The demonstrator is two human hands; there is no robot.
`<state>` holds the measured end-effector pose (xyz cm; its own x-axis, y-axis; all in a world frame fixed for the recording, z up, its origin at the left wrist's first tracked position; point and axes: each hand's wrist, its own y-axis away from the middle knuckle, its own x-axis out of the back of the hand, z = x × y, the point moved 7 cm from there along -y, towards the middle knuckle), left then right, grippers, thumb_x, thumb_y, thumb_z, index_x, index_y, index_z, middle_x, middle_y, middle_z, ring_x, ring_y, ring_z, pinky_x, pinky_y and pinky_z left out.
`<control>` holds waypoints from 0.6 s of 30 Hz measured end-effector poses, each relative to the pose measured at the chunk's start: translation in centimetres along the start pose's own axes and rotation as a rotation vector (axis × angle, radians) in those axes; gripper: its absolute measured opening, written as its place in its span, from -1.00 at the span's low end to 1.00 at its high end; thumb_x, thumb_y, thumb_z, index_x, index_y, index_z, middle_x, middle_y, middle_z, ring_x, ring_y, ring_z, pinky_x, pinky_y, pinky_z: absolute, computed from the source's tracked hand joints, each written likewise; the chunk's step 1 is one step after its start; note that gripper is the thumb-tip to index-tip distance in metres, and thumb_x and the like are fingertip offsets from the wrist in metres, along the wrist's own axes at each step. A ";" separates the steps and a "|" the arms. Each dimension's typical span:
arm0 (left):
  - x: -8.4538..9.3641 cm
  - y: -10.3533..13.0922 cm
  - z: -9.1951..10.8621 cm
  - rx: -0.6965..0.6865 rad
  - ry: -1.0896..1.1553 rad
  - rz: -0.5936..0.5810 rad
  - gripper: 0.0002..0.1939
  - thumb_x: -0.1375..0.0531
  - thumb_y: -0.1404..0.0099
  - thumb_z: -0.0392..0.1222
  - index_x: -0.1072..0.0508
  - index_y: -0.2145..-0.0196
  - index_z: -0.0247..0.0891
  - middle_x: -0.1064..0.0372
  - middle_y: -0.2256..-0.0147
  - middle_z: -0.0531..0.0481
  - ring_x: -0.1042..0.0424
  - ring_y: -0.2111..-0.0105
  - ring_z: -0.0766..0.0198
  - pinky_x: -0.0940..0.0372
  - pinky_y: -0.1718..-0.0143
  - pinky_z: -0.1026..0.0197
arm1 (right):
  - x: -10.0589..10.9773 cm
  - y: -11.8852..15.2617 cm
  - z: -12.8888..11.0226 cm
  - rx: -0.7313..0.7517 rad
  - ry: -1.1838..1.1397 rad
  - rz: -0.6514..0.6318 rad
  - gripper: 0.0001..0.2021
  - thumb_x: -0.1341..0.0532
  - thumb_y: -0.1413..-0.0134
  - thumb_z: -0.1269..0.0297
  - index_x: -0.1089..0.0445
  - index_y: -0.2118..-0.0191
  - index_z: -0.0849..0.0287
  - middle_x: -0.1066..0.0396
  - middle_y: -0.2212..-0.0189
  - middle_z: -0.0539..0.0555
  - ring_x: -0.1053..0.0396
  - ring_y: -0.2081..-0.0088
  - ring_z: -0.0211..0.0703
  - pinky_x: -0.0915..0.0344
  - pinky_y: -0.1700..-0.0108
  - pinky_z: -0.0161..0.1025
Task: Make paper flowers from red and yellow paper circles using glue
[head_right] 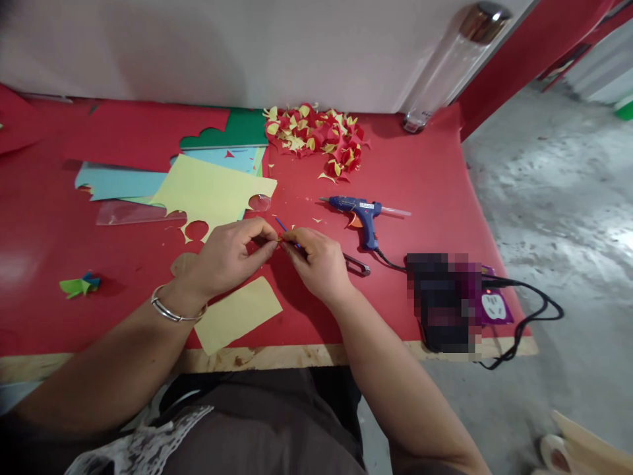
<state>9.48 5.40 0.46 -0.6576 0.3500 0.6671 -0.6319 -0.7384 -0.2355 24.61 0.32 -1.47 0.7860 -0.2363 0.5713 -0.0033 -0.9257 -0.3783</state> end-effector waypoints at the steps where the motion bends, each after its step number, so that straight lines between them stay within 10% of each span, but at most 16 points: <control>1: 0.1 0.0 0.0 0.008 0.008 0.006 -0.91 -0.21 -0.45 -0.26 -0.46 0.28 -0.20 -0.54 0.31 0.04 -0.50 0.33 0.27 -0.32 0.28 0.20 | -0.1 0.0 0.0 0.002 -0.005 0.002 -0.86 -0.24 -0.35 0.31 -0.59 0.19 0.08 -0.65 0.30 0.06 -0.57 0.27 -0.12 -0.44 0.18 -0.24; 18: 0.1 0.2 -0.2 -0.007 -0.087 -0.038 -0.89 -0.18 -0.52 -0.23 -0.46 0.23 -0.18 -0.56 0.30 0.01 -0.53 0.31 0.21 -0.33 0.27 0.17 | -1.0 0.3 0.2 -0.062 0.011 -0.085 -0.84 -0.18 -0.40 0.29 -0.53 0.13 0.07 -0.65 0.24 0.12 -0.59 0.22 -0.07 -0.47 0.18 -0.19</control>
<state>9.22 5.44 0.34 -0.5952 0.3256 0.7347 -0.6587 -0.7214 -0.2139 23.97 0.35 -2.24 0.7780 -0.1592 0.6077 0.0243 -0.9590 -0.2823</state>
